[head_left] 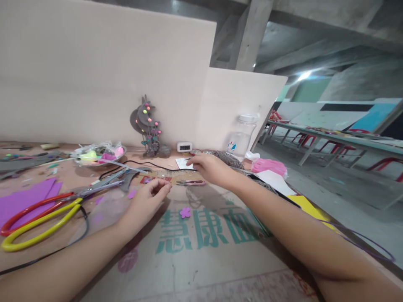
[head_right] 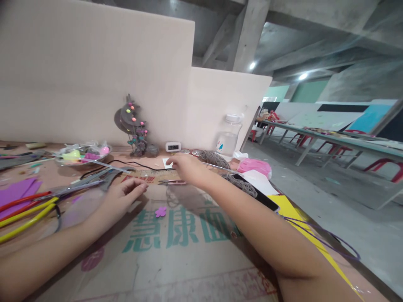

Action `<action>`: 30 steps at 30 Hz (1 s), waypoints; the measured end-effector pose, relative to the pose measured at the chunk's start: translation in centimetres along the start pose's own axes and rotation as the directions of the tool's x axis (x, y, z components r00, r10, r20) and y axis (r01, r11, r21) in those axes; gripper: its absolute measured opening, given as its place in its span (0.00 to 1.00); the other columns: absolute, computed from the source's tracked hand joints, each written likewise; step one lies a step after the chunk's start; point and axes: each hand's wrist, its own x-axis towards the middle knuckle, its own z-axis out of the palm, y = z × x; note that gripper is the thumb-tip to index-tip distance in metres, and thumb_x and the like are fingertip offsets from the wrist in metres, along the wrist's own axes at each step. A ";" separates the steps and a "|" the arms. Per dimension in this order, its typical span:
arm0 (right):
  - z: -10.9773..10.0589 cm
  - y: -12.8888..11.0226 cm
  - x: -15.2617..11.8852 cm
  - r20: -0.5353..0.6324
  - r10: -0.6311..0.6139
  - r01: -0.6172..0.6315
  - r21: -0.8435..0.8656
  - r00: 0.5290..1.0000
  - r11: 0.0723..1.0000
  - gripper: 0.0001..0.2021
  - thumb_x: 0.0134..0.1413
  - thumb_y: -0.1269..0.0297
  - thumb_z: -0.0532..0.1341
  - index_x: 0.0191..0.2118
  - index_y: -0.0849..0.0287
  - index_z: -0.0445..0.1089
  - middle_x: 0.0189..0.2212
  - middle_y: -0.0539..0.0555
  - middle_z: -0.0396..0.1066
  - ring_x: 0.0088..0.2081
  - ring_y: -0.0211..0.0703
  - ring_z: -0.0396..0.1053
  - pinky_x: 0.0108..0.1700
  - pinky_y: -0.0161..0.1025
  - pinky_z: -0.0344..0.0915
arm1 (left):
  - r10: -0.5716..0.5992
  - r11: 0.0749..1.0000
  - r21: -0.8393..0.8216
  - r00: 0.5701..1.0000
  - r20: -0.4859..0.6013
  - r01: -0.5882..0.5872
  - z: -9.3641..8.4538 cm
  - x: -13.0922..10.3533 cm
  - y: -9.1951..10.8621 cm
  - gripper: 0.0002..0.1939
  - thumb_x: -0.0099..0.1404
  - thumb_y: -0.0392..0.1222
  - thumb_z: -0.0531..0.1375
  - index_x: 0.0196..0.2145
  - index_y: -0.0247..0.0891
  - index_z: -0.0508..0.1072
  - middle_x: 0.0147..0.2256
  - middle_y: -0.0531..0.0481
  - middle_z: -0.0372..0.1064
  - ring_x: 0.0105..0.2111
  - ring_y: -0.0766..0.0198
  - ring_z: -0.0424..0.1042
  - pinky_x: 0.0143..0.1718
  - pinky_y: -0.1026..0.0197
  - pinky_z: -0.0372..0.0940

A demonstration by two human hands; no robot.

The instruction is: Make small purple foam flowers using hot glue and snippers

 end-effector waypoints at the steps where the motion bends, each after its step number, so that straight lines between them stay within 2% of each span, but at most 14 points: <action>1: -0.4 0.6 0.0 0.004 0.057 -0.058 0.031 0.998 0.998 0.12 0.55 0.71 0.53 0.41 0.58 0.72 0.38 0.55 0.72 0.38 0.40 0.67 0.41 0.36 0.59 | -0.001 1.000 0.003 1.000 0.003 0.001 0.0 0.0 0.0 0.13 0.58 0.50 0.55 0.29 0.36 0.70 0.26 0.52 0.68 0.27 0.62 0.66 0.29 0.63 0.59; 3: -1.1 1.2 -0.1 0.043 0.122 -0.126 0.109 0.992 0.986 0.11 0.55 0.66 0.55 0.41 0.59 0.72 0.34 0.54 0.72 0.33 0.38 0.67 0.37 0.35 0.60 | 0.001 1.000 0.005 1.000 0.009 -0.001 0.0 0.0 0.1 0.13 0.58 0.50 0.56 0.28 0.37 0.70 0.26 0.52 0.69 0.27 0.62 0.67 0.29 0.63 0.59; 4: -1.2 1.1 -0.2 0.077 0.117 -0.128 0.155 0.990 0.980 0.12 0.55 0.63 0.56 0.42 0.59 0.71 0.32 0.53 0.72 0.31 0.37 0.66 0.35 0.34 0.60 | 0.003 1.000 0.009 1.000 0.014 -0.003 0.0 -0.1 0.1 0.13 0.58 0.50 0.56 0.28 0.37 0.70 0.26 0.52 0.69 0.27 0.62 0.67 0.29 0.63 0.59; 7: -0.1 -0.7 -0.7 0.140 -0.036 -0.001 0.259 0.990 0.966 0.16 0.54 0.57 0.57 0.46 0.56 0.69 0.31 0.52 0.72 0.30 0.37 0.67 0.34 0.34 0.61 | 0.015 1.000 0.016 0.999 0.039 -0.016 -0.1 -0.1 0.4 0.13 0.58 0.50 0.55 0.29 0.37 0.71 0.27 0.51 0.70 0.29 0.61 0.68 0.31 0.63 0.60; 10: 2.6 -2.8 -1.1 0.048 -0.219 0.204 0.221 0.974 0.954 0.16 0.55 0.58 0.56 0.49 0.52 0.68 0.40 0.54 0.72 0.41 0.43 0.67 0.45 0.38 0.61 | 0.036 0.999 -0.017 0.997 0.066 -0.035 -0.1 -0.1 0.6 0.13 0.58 0.49 0.55 0.30 0.37 0.73 0.29 0.50 0.72 0.32 0.60 0.69 0.33 0.62 0.61; 13: 5.0 -3.6 -1.5 -0.070 -0.228 0.238 0.209 0.971 0.948 0.16 0.60 0.58 0.50 0.51 0.50 0.66 0.47 0.53 0.69 0.48 0.43 0.65 0.51 0.40 0.59 | 0.018 0.994 -0.111 0.996 0.088 -0.009 -0.2 0.1 0.5 0.13 0.57 0.50 0.56 0.30 0.37 0.74 0.30 0.50 0.73 0.32 0.59 0.69 0.33 0.62 0.62; 15: 5.8 -3.4 -1.6 -0.094 -0.196 0.213 0.230 0.976 0.950 0.15 0.60 0.57 0.49 0.49 0.49 0.67 0.49 0.51 0.68 0.49 0.43 0.64 0.53 0.40 0.58 | -0.030 0.985 -0.163 0.993 0.113 0.049 -0.2 0.2 0.3 0.14 0.56 0.51 0.57 0.29 0.37 0.74 0.28 0.49 0.73 0.30 0.60 0.69 0.31 0.62 0.62; 18: 5.8 -3.1 -1.8 -0.057 -0.157 0.166 0.243 0.986 0.956 0.15 0.61 0.56 0.48 0.44 0.48 0.69 0.45 0.51 0.71 0.47 0.42 0.66 0.52 0.40 0.59 | -0.085 0.981 -0.161 0.987 0.133 0.106 -0.2 0.2 0.0 0.16 0.55 0.53 0.57 0.27 0.36 0.74 0.26 0.50 0.72 0.27 0.62 0.68 0.28 0.63 0.60; 22: 4.9 -3.1 -1.7 -0.032 -0.112 0.116 0.213 0.993 0.970 0.14 0.60 0.56 0.48 0.42 0.47 0.69 0.41 0.50 0.72 0.45 0.43 0.67 0.50 0.39 0.60 | -0.043 0.994 -0.095 0.994 0.103 0.053 -0.2 0.3 -0.3 0.17 0.58 0.54 0.55 0.27 0.38 0.75 0.29 0.49 0.73 0.30 0.60 0.68 0.30 0.63 0.61; 24: 4.1 -2.5 -1.3 -0.065 -0.025 0.036 0.177 0.998 0.983 0.12 0.59 0.56 0.50 0.41 0.48 0.69 0.39 0.51 0.72 0.42 0.44 0.68 0.47 0.39 0.62 | -0.038 0.993 -0.105 0.995 0.089 0.047 -0.1 0.3 -0.4 0.18 0.58 0.55 0.54 0.28 0.38 0.75 0.31 0.48 0.73 0.31 0.60 0.69 0.31 0.62 0.62; 27: 2.3 0.3 0.1 -0.175 0.157 -0.138 0.118 0.972 0.983 0.10 0.57 0.59 0.54 0.42 0.51 0.68 0.36 0.51 0.72 0.36 0.41 0.68 0.42 0.38 0.63 | -0.059 0.988 -0.139 0.996 0.068 0.068 0.1 0.4 -0.7 0.18 0.58 0.56 0.55 0.31 0.39 0.76 0.31 0.48 0.73 0.32 0.59 0.70 0.32 0.62 0.63; 30: 0.2 5.1 2.5 -0.214 0.282 -0.280 0.040 0.935 0.959 0.10 0.56 0.64 0.54 0.42 0.57 0.68 0.36 0.54 0.72 0.37 0.41 0.68 0.42 0.38 0.62 | -0.082 0.987 -0.132 0.993 0.082 0.092 0.4 0.5 -0.9 0.18 0.57 0.55 0.56 0.33 0.38 0.75 0.28 0.49 0.72 0.31 0.59 0.70 0.32 0.62 0.62</action>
